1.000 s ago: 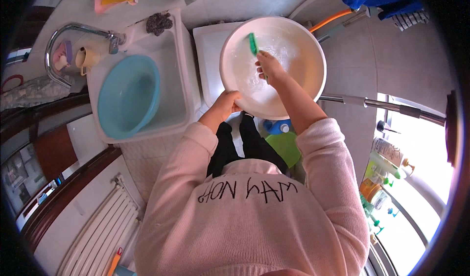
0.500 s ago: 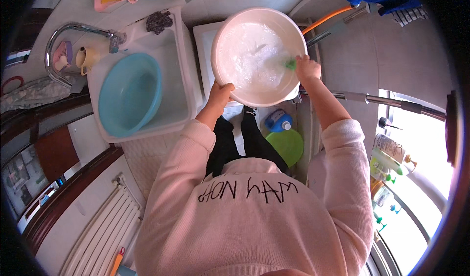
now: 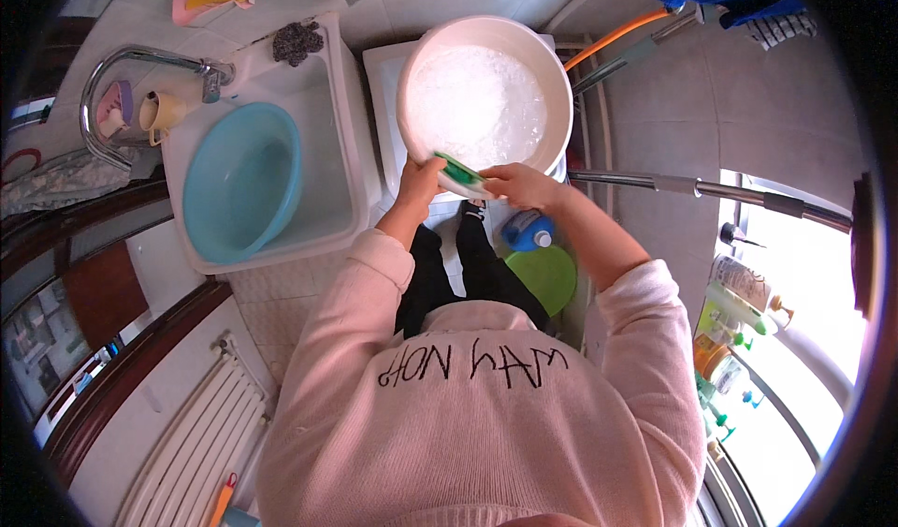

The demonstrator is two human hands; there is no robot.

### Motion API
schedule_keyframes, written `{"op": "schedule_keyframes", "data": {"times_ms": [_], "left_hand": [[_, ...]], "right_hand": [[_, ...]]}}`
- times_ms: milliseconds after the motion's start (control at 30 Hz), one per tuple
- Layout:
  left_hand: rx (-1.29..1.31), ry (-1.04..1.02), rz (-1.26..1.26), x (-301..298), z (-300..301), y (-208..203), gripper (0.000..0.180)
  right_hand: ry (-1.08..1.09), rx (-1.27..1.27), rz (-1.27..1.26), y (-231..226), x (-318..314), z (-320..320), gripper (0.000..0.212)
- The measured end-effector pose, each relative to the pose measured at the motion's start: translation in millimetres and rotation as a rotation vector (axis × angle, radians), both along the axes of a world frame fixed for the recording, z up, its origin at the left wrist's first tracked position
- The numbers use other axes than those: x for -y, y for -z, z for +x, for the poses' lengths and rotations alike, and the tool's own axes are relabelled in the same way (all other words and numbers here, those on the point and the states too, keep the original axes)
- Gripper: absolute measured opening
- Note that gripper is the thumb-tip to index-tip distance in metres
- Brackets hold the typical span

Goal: The person fills a white basin with water, adds liquid soap, and scrubs the interior with a green brush. They rinse the basin, pour out the soapy water, and repeat the process before drying the basin with a blue cloth.

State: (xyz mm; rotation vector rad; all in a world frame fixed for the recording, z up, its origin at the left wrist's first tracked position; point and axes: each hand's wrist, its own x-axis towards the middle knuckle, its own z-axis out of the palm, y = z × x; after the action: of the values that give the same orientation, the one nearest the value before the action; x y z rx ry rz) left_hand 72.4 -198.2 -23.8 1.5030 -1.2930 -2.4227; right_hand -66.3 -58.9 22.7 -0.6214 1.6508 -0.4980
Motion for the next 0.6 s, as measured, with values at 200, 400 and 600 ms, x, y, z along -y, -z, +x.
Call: {"op": "schedule_keyframes", "data": {"times_ms": [200, 400, 600], "left_hand": [[0.025, 0.079, -0.120, 5, 9, -9, 0.048], [0.052, 0.219, 0.006, 7, 5, -28, 0.043], [0.069, 0.179, 0.029, 4, 8, -28, 0.036]], "right_hand": [[-0.514, -0.939, 0.503, 16, -9, -104, 0.036], [-0.826, -1.630, -0.370, -29, 63, -121, 0.047], [-0.805, -1.563, 0.026, -16, 22, -151, 0.044]]}}
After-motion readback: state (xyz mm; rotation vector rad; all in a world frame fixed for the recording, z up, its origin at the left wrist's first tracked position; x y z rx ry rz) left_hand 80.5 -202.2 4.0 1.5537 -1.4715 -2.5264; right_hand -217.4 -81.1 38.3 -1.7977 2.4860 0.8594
